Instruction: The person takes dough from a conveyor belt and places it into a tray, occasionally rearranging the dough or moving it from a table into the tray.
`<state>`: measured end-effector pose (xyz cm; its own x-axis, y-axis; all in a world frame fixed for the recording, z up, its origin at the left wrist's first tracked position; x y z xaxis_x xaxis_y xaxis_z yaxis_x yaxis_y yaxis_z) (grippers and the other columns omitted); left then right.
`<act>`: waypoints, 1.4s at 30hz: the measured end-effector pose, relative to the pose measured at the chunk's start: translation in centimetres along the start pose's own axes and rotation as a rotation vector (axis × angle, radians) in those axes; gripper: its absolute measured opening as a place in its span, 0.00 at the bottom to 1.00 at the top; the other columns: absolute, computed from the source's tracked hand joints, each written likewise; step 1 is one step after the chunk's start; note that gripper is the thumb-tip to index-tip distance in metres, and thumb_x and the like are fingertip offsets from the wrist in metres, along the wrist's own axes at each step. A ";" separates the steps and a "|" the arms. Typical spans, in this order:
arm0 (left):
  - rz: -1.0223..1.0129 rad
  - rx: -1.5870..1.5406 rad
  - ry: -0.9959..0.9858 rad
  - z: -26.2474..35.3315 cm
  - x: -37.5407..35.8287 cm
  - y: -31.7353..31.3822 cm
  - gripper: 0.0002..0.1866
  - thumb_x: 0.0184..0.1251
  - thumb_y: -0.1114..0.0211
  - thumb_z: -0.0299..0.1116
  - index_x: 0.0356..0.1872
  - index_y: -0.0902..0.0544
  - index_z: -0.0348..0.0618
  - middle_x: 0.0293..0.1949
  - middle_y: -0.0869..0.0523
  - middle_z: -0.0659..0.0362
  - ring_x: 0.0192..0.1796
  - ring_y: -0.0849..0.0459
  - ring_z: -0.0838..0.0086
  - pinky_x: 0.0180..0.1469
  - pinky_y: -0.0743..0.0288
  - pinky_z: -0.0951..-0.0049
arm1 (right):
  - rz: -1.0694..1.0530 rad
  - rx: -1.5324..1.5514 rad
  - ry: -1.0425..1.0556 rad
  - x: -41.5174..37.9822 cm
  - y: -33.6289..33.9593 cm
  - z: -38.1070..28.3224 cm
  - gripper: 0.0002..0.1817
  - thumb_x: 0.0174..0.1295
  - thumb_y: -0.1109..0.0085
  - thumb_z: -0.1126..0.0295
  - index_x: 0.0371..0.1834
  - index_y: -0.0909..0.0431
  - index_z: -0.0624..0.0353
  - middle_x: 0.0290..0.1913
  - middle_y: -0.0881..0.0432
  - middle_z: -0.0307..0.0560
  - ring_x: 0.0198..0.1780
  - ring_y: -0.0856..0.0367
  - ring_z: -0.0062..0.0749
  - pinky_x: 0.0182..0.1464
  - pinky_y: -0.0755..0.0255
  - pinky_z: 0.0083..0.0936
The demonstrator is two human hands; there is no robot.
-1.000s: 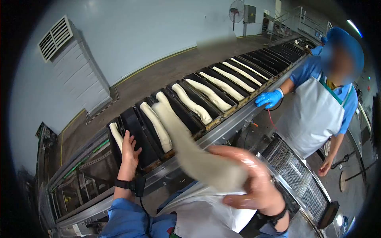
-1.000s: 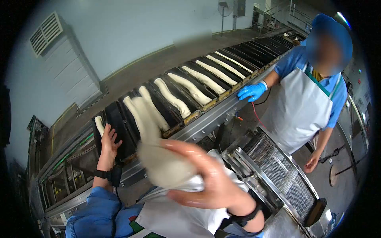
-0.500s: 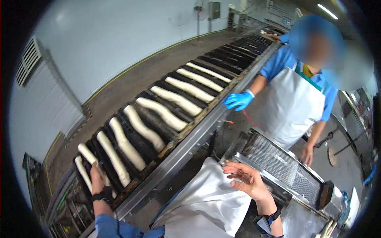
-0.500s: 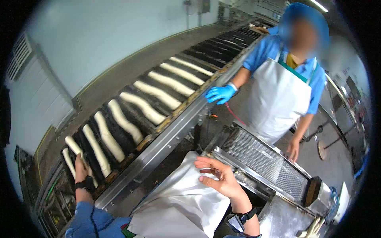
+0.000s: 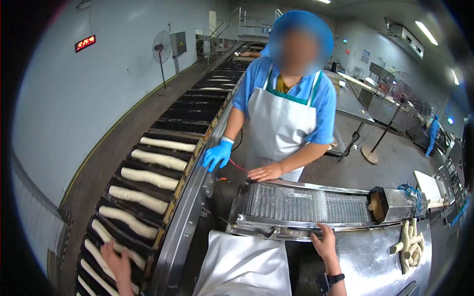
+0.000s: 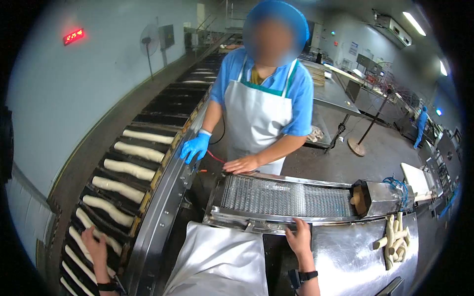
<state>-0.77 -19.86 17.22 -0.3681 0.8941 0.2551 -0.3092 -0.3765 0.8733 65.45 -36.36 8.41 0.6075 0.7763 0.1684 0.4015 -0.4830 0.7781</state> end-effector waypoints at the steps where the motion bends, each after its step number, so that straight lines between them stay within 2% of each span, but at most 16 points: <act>1: -0.018 -0.020 -0.088 3.3 0.1 -1.5 0.28 0.58 0.30 0.27 0.62 0.25 0.37 0.69 0.32 0.40 0.77 0.43 0.46 0.78 0.50 0.51 | 0.087 -0.082 0.031 -1.0 0.9 1.6 0.30 0.50 0.26 0.69 0.58 0.24 0.66 0.56 0.21 0.60 0.62 0.26 0.55 0.65 0.31 0.44; 4: -0.104 -0.151 -0.337 11.4 0.0 -6.1 0.26 0.57 0.30 0.27 0.59 0.23 0.39 0.70 0.32 0.41 0.78 0.45 0.43 0.79 0.52 0.48 | 0.212 -0.320 -0.017 -5.5 2.8 7.3 0.37 0.46 0.25 0.66 0.62 0.28 0.66 0.63 0.28 0.66 0.67 0.34 0.64 0.71 0.40 0.52; 6: -0.144 -0.165 -0.509 15.4 -0.7 -9.7 0.26 0.56 0.29 0.28 0.58 0.23 0.41 0.69 0.31 0.41 0.77 0.44 0.42 0.78 0.50 0.45 | 0.177 -0.370 -0.259 -9.5 2.8 11.9 0.47 0.41 0.23 0.63 0.68 0.33 0.65 0.70 0.35 0.70 0.73 0.41 0.67 0.74 0.46 0.56; 8: -0.181 -0.267 -0.687 19.1 -1.5 -12.0 0.27 0.55 0.27 0.30 0.58 0.22 0.42 0.67 0.30 0.41 0.76 0.42 0.41 0.76 0.48 0.44 | 0.086 -0.542 -0.408 -13.0 3.4 11.0 0.56 0.37 0.23 0.63 0.73 0.40 0.68 0.76 0.44 0.71 0.79 0.51 0.65 0.79 0.56 0.56; 10: -0.234 -0.344 -0.797 22.0 -2.8 -14.0 0.27 0.55 0.27 0.32 0.58 0.21 0.42 0.66 0.29 0.41 0.74 0.40 0.40 0.76 0.46 0.44 | 0.146 -0.683 -0.360 -16.0 3.1 11.0 0.51 0.44 0.27 0.60 0.74 0.40 0.67 0.74 0.39 0.71 0.77 0.45 0.64 0.76 0.51 0.58; 12: -0.354 -0.352 -0.778 23.9 -3.9 -16.1 0.27 0.56 0.27 0.34 0.59 0.20 0.43 0.67 0.29 0.42 0.75 0.41 0.40 0.76 0.46 0.45 | 0.207 -0.824 -0.312 -16.5 3.5 9.7 0.47 0.52 0.32 0.57 0.75 0.39 0.66 0.72 0.35 0.71 0.75 0.39 0.62 0.73 0.45 0.61; 14: -0.450 -0.350 -0.765 25.1 -4.3 -17.1 0.25 0.58 0.27 0.35 0.59 0.18 0.44 0.68 0.29 0.42 0.77 0.44 0.43 0.77 0.46 0.48 | 0.123 -0.671 -0.451 -16.7 3.2 8.7 0.57 0.44 0.31 0.62 0.80 0.50 0.67 0.79 0.46 0.69 0.81 0.53 0.61 0.78 0.58 0.60; 18: -0.430 -0.351 -0.811 25.3 -2.2 -18.7 0.25 0.58 0.28 0.34 0.58 0.18 0.43 0.66 0.27 0.42 0.75 0.40 0.42 0.76 0.44 0.49 | 0.183 -0.711 -0.362 -16.2 2.0 10.7 0.55 0.44 0.33 0.64 0.79 0.48 0.69 0.78 0.44 0.69 0.81 0.52 0.61 0.78 0.58 0.61; 19: -0.389 -0.340 -0.843 25.1 -1.2 -19.1 0.26 0.57 0.28 0.34 0.59 0.19 0.41 0.66 0.26 0.42 0.74 0.38 0.43 0.76 0.43 0.49 | 0.248 -0.849 -0.285 -15.3 3.1 7.9 0.46 0.48 0.32 0.63 0.73 0.37 0.69 0.70 0.30 0.68 0.73 0.34 0.59 0.73 0.43 0.60; 20: -0.358 -0.296 -0.856 24.9 -0.3 -19.3 0.26 0.57 0.28 0.33 0.58 0.19 0.41 0.65 0.25 0.42 0.73 0.35 0.44 0.75 0.41 0.50 | 0.248 -0.841 -0.293 -14.8 3.1 8.1 0.46 0.48 0.32 0.63 0.73 0.37 0.69 0.70 0.30 0.68 0.73 0.34 0.59 0.73 0.43 0.60; 22: -0.409 -0.278 -0.861 24.1 1.8 -20.4 0.25 0.57 0.28 0.31 0.57 0.18 0.40 0.66 0.27 0.42 0.73 0.35 0.44 0.75 0.40 0.52 | 0.134 -0.661 -0.420 -13.4 2.8 8.4 0.60 0.37 0.25 0.64 0.76 0.47 0.73 0.78 0.47 0.72 0.81 0.55 0.63 0.81 0.63 0.55; 26: -0.478 -0.187 -0.860 22.0 4.0 -23.7 0.25 0.56 0.29 0.30 0.58 0.19 0.39 0.69 0.29 0.41 0.73 0.35 0.45 0.76 0.40 0.53 | 0.135 -0.573 -0.382 -11.8 3.5 8.0 0.56 0.39 0.31 0.67 0.75 0.47 0.77 0.78 0.47 0.72 0.81 0.54 0.62 0.81 0.64 0.55; 28: -0.313 -0.010 -1.143 22.5 2.7 -23.3 0.28 0.55 0.29 0.29 0.60 0.20 0.39 0.71 0.32 0.41 0.75 0.37 0.46 0.76 0.40 0.54 | 0.120 -0.581 -0.373 -10.8 4.0 7.6 0.54 0.40 0.33 0.69 0.74 0.46 0.77 0.78 0.47 0.72 0.81 0.52 0.63 0.81 0.63 0.55; 30: -0.353 0.087 -1.187 23.8 2.1 -22.3 0.28 0.53 0.31 0.28 0.60 0.20 0.38 0.72 0.34 0.38 0.75 0.38 0.45 0.76 0.41 0.54 | 0.130 -0.575 -0.362 -10.5 4.0 7.4 0.53 0.41 0.33 0.69 0.75 0.46 0.76 0.78 0.46 0.72 0.81 0.52 0.62 0.81 0.62 0.54; 32: -0.371 -0.123 -0.976 24.0 3.1 -22.3 0.27 0.54 0.31 0.29 0.59 0.20 0.36 0.73 0.34 0.39 0.75 0.37 0.45 0.76 0.41 0.55 | 0.119 -0.561 -0.399 -9.7 4.5 6.5 0.53 0.42 0.32 0.68 0.75 0.46 0.75 0.78 0.46 0.70 0.81 0.53 0.59 0.81 0.62 0.52; 42: -0.394 -0.105 -0.916 25.0 3.2 -22.0 0.25 0.54 0.32 0.27 0.57 0.20 0.34 0.72 0.33 0.40 0.75 0.36 0.47 0.75 0.39 0.55 | 0.078 -0.566 -0.410 -3.7 3.8 7.6 0.57 0.47 0.26 0.53 0.76 0.47 0.73 0.80 0.47 0.65 0.82 0.53 0.55 0.82 0.61 0.48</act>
<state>26.77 -2.68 9.20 0.5808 0.7849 0.2159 -0.3559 0.0063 0.9345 69.93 -44.19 6.18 0.8744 0.4784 0.0812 -0.0043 -0.1596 0.9872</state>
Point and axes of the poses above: each hand's wrist, its own x-axis towards the middle knuckle, its own y-axis out of the back of the hand, z = x × y, the point moved 3 cm from there along x, towards the middle knuckle
